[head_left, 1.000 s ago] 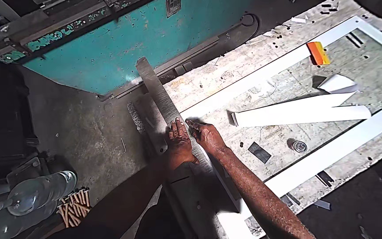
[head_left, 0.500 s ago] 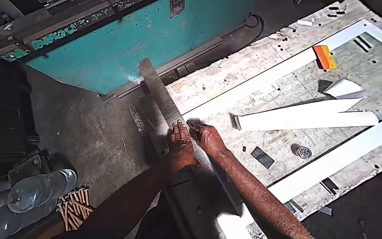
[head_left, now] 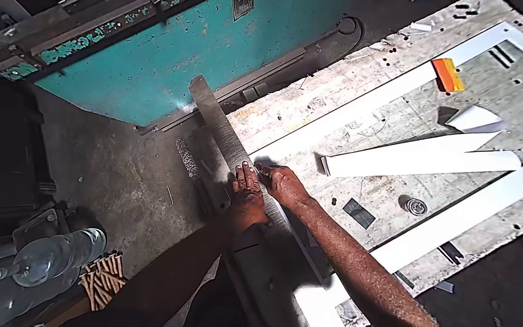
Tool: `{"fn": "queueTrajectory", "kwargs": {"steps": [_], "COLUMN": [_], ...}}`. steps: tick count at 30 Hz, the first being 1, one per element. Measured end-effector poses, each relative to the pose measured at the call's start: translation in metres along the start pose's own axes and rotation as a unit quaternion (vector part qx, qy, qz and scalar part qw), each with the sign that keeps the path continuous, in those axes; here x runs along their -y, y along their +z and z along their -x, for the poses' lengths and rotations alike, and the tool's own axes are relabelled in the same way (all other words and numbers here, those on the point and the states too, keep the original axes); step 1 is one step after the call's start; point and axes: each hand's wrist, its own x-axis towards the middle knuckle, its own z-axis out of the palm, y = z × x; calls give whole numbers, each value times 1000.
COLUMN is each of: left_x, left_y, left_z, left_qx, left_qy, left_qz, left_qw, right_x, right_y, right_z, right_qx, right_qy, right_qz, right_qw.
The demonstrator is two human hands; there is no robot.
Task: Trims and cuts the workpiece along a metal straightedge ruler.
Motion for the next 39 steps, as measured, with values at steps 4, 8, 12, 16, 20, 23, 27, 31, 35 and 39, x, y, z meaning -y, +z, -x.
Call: {"fn": "queueTrajectory", "kwargs": {"steps": [4, 8, 12, 16, 20, 23, 27, 31, 35, 39], "left_x": [-1, -1, -2, -3, -4, -5, -7, -10, -10, -9], "left_y": [0, 3, 3, 2, 1, 0, -3, -4, -3, -2], "left_z": [-1, -4, -5, -4, -5, -5, -4, -4, -4, -5], "left_qx": [-1, -2, -3, 2, 11, 18, 26, 29, 20, 7], "left_qy": [6, 4, -1, -2, -1, -7, -15, -24, -22, -26], "left_qz": [-8, 0, -4, -2, -12, -19, -28, -39, -34, -29], "left_qw": [1000, 1000, 1000, 1000, 1000, 1000, 999, 999, 999, 999], "right_x": [1, 1, -6, -10, -12, -13, -19, -22, -30, -34], "right_y": [-3, 2, 6, 10, 11, 11, 15, 17, 23, 27], "right_z": [-3, -1, 2, 11, 26, 39, 56, 73, 91, 108], "right_qx": [18, 7, -12, -17, -4, 13, 17, 17, 17, 20], "right_qy": [-11, -23, -30, -38, -35, -22, -16, -18, -22, -17], "right_qz": [17, 10, -6, -11, -11, -9, -17, -18, -21, -19], "right_qw": [1000, 1000, 999, 999, 999, 1000, 1000, 1000, 999, 999]}}
